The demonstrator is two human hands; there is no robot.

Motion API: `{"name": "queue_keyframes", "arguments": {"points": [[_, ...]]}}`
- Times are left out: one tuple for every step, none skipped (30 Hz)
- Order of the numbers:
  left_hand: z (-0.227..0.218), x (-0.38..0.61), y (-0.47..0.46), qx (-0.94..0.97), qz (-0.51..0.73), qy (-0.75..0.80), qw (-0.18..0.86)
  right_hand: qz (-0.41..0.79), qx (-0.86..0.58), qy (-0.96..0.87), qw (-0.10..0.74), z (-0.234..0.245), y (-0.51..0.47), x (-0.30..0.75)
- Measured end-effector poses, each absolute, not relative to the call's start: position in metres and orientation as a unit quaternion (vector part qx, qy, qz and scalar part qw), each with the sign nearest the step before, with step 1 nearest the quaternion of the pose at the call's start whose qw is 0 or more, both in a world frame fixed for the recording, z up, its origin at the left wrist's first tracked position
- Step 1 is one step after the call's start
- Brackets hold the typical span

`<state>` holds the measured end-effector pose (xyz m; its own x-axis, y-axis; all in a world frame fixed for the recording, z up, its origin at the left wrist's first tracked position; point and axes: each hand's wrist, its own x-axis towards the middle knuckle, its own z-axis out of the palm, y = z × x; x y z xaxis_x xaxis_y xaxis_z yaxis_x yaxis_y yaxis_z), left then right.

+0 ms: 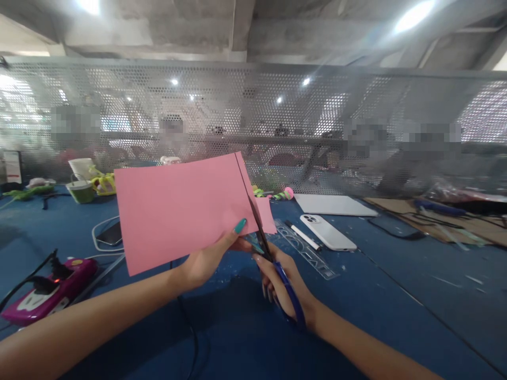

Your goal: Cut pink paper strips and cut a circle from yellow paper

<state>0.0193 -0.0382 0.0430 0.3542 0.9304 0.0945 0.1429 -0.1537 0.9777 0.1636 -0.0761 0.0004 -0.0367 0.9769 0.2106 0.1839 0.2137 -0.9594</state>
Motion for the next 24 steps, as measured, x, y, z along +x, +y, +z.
{"name": "queue_keyframes", "arguments": {"points": [[0.043, 0.019, -0.039, 0.657, 0.39, 0.414, 0.495, 0.396, -0.481, -0.603, 0.499, 0.001, -0.076, 0.164], [0.042, 0.019, -0.039, 0.664, 0.387, 0.416, 0.486, 0.394, -0.477, -0.605, 0.501, 0.001, -0.077, 0.164], [0.041, 0.019, -0.039, 0.67, 0.386, 0.417, 0.478, 0.394, -0.474, -0.607, 0.502, 0.002, -0.077, 0.164], [0.04, 0.019, -0.039, 0.673, 0.389, 0.414, 0.473, 0.397, -0.471, -0.608, 0.501, 0.002, -0.078, 0.164], [0.038, 0.018, -0.038, 0.675, 0.395, 0.41, 0.469, 0.403, -0.469, -0.608, 0.499, 0.003, -0.078, 0.164], [0.037, 0.018, -0.038, 0.675, 0.405, 0.405, 0.465, 0.41, -0.466, -0.607, 0.497, 0.004, -0.079, 0.164], [0.035, 0.018, -0.037, 0.673, 0.415, 0.401, 0.462, 0.415, -0.463, -0.606, 0.497, 0.005, -0.079, 0.163], [0.034, 0.019, -0.037, 0.67, 0.427, 0.399, 0.457, 0.417, -0.46, -0.606, 0.498, 0.006, -0.08, 0.163], [0.033, 0.019, -0.037, 0.667, 0.437, 0.399, 0.453, 0.414, -0.457, -0.607, 0.501, 0.006, -0.08, 0.163], [0.032, 0.019, -0.038, 0.664, 0.444, 0.4, 0.45, 0.409, -0.455, -0.61, 0.504, 0.007, -0.08, 0.163], [0.032, 0.02, -0.038, 0.662, 0.448, 0.399, 0.45, 0.403, -0.453, -0.613, 0.507, 0.007, -0.08, 0.163], [0.032, 0.02, -0.039, 0.66, 0.45, 0.396, 0.453, 0.397, -0.452, -0.617, 0.508, 0.007, -0.08, 0.163], [0.033, 0.021, -0.04, 0.66, 0.45, 0.391, 0.458, 0.393, -0.45, -0.621, 0.507, 0.006, -0.079, 0.164], [0.033, 0.021, -0.042, 0.661, 0.448, 0.385, 0.462, 0.39, -0.446, -0.626, 0.507, 0.006, -0.079, 0.164], [0.033, 0.022, -0.043, 0.664, 0.446, 0.379, 0.466, 0.387, -0.442, -0.63, 0.508, 0.005, -0.079, 0.164], [0.033, 0.022, -0.044, 0.667, 0.444, 0.373, 0.468, 0.386, -0.437, -0.633, 0.509, 0.005, -0.079, 0.165], [0.033, 0.022, -0.045, 0.669, 0.444, 0.368, 0.469, 0.384, -0.433, -0.636, 0.511, 0.005, -0.079, 0.165], [0.033, 0.022, -0.045, 0.673, 0.443, 0.363, 0.468, 0.383, -0.43, -0.637, 0.512, 0.005, -0.078, 0.165], [0.033, 0.022, -0.046, 0.677, 0.441, 0.359, 0.467, 0.382, -0.431, -0.637, 0.512, 0.005, -0.078, 0.165], [0.032, 0.022, -0.046, 0.68, 0.441, 0.359, 0.463, 0.379, -0.433, -0.638, 0.512, 0.005, -0.078, 0.165], [0.032, 0.022, -0.047, 0.683, 0.439, 0.362, 0.458, 0.375, -0.436, -0.639, 0.511, 0.005, -0.078, 0.164], [0.031, 0.022, -0.047, 0.684, 0.437, 0.367, 0.454, 0.372, -0.437, -0.64, 0.511, 0.006, -0.078, 0.164], [0.031, 0.022, -0.047, 0.684, 0.435, 0.372, 0.452, 0.37, -0.437, -0.641, 0.511, 0.006, -0.078, 0.164], [0.03, 0.021, -0.047, 0.683, 0.436, 0.376, 0.448, 0.369, -0.438, -0.642, 0.51, 0.006, -0.078, 0.164]]}}
